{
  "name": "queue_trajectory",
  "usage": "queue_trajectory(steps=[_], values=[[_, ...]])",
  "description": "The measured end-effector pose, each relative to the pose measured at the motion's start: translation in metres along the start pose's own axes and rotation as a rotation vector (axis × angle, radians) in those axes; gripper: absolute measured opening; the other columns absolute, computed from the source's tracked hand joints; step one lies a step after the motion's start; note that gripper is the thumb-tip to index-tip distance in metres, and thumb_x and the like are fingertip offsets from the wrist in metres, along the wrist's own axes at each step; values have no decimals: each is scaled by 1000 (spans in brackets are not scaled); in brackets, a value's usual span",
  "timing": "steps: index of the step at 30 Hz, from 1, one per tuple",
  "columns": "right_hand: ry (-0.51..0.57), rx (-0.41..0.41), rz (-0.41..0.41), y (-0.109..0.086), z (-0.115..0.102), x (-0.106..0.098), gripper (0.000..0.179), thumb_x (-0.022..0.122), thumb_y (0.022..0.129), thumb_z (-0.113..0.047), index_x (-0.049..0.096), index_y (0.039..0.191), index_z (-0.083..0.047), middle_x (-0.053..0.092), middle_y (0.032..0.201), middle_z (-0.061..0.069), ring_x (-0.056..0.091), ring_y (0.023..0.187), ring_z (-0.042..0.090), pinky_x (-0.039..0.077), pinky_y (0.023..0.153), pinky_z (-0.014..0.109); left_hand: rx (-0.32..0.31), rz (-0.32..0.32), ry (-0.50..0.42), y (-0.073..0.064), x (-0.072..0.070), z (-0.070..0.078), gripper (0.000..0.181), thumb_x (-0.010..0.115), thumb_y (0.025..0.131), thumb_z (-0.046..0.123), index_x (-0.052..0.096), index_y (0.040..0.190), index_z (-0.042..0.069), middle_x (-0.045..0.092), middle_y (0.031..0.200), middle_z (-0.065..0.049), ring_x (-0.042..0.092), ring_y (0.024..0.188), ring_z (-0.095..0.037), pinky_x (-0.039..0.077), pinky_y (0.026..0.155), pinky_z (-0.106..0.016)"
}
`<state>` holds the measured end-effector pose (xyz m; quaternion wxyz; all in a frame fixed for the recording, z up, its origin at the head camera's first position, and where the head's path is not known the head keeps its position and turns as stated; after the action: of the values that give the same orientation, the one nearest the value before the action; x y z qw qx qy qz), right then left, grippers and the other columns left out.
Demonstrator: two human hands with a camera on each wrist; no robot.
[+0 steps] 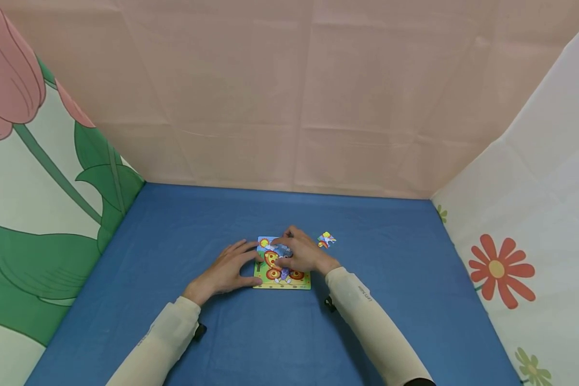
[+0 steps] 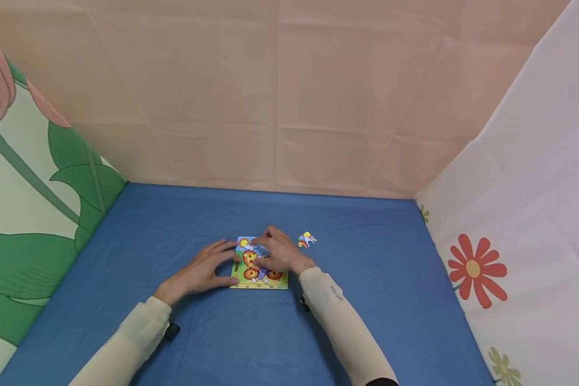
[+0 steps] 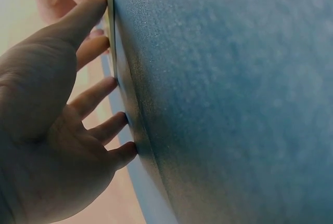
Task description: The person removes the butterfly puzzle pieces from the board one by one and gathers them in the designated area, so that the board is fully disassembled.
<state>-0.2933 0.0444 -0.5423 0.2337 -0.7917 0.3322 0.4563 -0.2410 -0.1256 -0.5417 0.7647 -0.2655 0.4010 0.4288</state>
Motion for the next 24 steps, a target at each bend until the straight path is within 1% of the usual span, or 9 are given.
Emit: queue_trajectory(steps=[11,19,24], values=[[34,22,1,-2,-5,-2,46,76,111,-31,69,156,-23,55,141,13,52,104,23,46,94,45,-6,1,5,1,2,-2,48,90,99,44,76,138,20,48,177,-19,31,169,-58,25,133,-84],[40,36,2,-1,-3,0,45,76,111,-32,68,155,-26,54,146,14,55,112,26,48,107,56,-8,3,-1,0,0,-1,48,89,99,44,76,138,20,47,178,-19,30,170,-58,25,133,-84],[42,33,9,-1,-3,-1,44,76,111,-32,68,154,-26,54,148,15,57,117,29,48,110,59,-4,6,-1,0,0,-1,47,89,99,43,76,137,20,48,178,-19,30,169,-58,26,133,-83]])
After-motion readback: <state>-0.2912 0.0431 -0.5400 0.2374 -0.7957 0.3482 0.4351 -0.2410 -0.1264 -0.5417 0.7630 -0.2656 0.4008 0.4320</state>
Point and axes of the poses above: each hand's wrist, its own y-axis towards the middle knuckle, its own x-axis out of the palm, z = x × y, the point moved 9 cm from there along y, towards the middle knuckle
